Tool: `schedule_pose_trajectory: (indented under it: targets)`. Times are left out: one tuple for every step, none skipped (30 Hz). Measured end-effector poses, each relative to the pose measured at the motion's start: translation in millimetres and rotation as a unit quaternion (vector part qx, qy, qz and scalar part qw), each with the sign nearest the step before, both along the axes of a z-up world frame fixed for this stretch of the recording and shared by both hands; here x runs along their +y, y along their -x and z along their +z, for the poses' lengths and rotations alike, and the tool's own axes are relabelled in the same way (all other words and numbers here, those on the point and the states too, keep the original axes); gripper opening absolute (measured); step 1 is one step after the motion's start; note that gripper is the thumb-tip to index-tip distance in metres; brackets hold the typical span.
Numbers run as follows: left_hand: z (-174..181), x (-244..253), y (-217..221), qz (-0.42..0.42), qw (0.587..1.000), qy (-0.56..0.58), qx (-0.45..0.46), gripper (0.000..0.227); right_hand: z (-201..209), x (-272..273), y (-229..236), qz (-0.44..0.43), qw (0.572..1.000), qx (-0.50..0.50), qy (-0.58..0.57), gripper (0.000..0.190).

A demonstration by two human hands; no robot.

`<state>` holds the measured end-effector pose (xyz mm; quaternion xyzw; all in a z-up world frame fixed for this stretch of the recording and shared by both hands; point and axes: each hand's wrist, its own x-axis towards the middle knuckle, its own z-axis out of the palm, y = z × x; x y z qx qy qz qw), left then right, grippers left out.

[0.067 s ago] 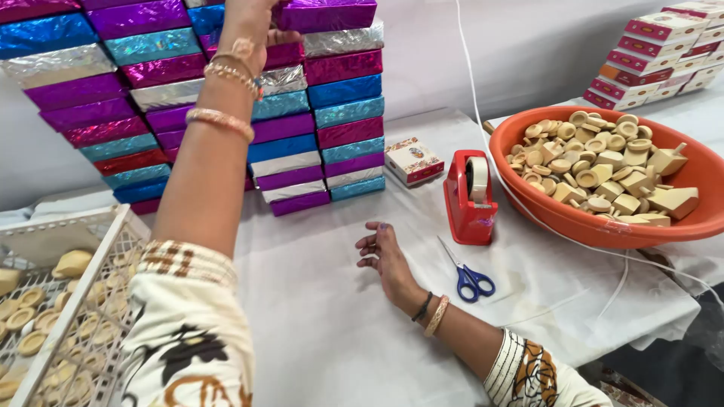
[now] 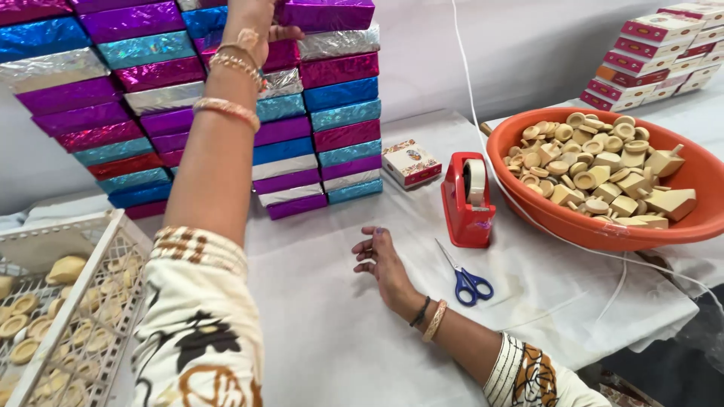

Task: The person places wooden plugs into a small white box, closes it, and then wraps the box in shiny metallic paper using scissors to trim the excess. The wrapped box is then placed on a stack of other wrapped boxes.

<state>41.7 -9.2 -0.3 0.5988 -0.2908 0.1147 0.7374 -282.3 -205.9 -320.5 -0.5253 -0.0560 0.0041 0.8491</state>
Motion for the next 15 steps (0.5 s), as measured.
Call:
schedule_pose_trajectory:
  targets:
    - [1.0,-4.6,-21.3,0.009,1.0,0.009,0.01,0.031,1.7,0.6,0.6,0.004,1.0,0.005,0.003,0.052]
    - [4.7,-8.7,-26.8,0.007,1.0,0.009,0.009,0.031,3.9,1.2,1.4,0.002,1.0,0.003,0.003,0.052]
    - [6.6,-13.2,-31.8,0.026,0.999,0.015,0.023,0.033,5.1,1.9,3.7,0.012,1.0,0.01,0.005,0.052]
    - [8.3,-17.7,-36.8,0.045,0.998,0.021,0.037,0.035,6.1,2.8,5.9,0.023,1.0,0.017,0.007,0.052]
    - [9.2,-18.8,-37.9,0.044,0.998,0.021,0.038,0.035,10.5,2.4,8.5,0.021,1.0,0.018,0.007,0.052]
    - [10.0,-19.7,-38.8,0.064,0.997,0.005,0.038,0.036,14.8,2.2,11.3,0.028,0.999,0.019,0.017,0.053]
    - [9.8,-18.7,-38.8,0.086,0.995,-0.012,0.04,0.038,18.5,3.5,15.1,0.036,0.999,0.022,0.027,0.053]
    - [10.0,-18.7,-37.0,0.086,0.995,-0.012,0.041,0.038,18.9,3.9,16.3,0.036,0.999,0.023,0.026,0.053]
    - [11.8,-19.1,-35.2,0.116,0.99,-0.073,0.028,0.04,20.0,4.0,17.0,0.039,0.999,0.022,0.03,0.053]
    - [13.6,-19.3,-33.0,0.147,0.98,-0.134,0.014,0.042,21.1,4.3,18.0,0.042,0.998,0.02,0.035,0.053]
    - [15.3,-20.2,-29.5,0.146,0.98,-0.134,0.014,0.042,19.0,4.2,17.7,0.041,0.998,0.021,0.034,0.053]
    - [17.0,-20.9,-25.7,0.175,0.965,-0.193,0.0,0.044,17.0,4.3,17.5,0.049,0.998,0.017,0.031,0.053]
    - [18.7,-20.7,-21.7,0.204,0.946,-0.251,-0.014,0.046,14.9,4.7,17.5,0.058,0.998,0.013,0.029,0.052]
    - [21.4,-22.1,-10.6,0.203,0.946,-0.251,-0.014,0.046,15.7,4.6,17.5,0.058,0.998,0.013,0.029,0.052]
    - [24.0,-23.0,0.8,0.222,0.931,-0.287,-0.03,0.046,16.4,4.8,17.6,0.059,0.998,0.014,0.033,0.052]
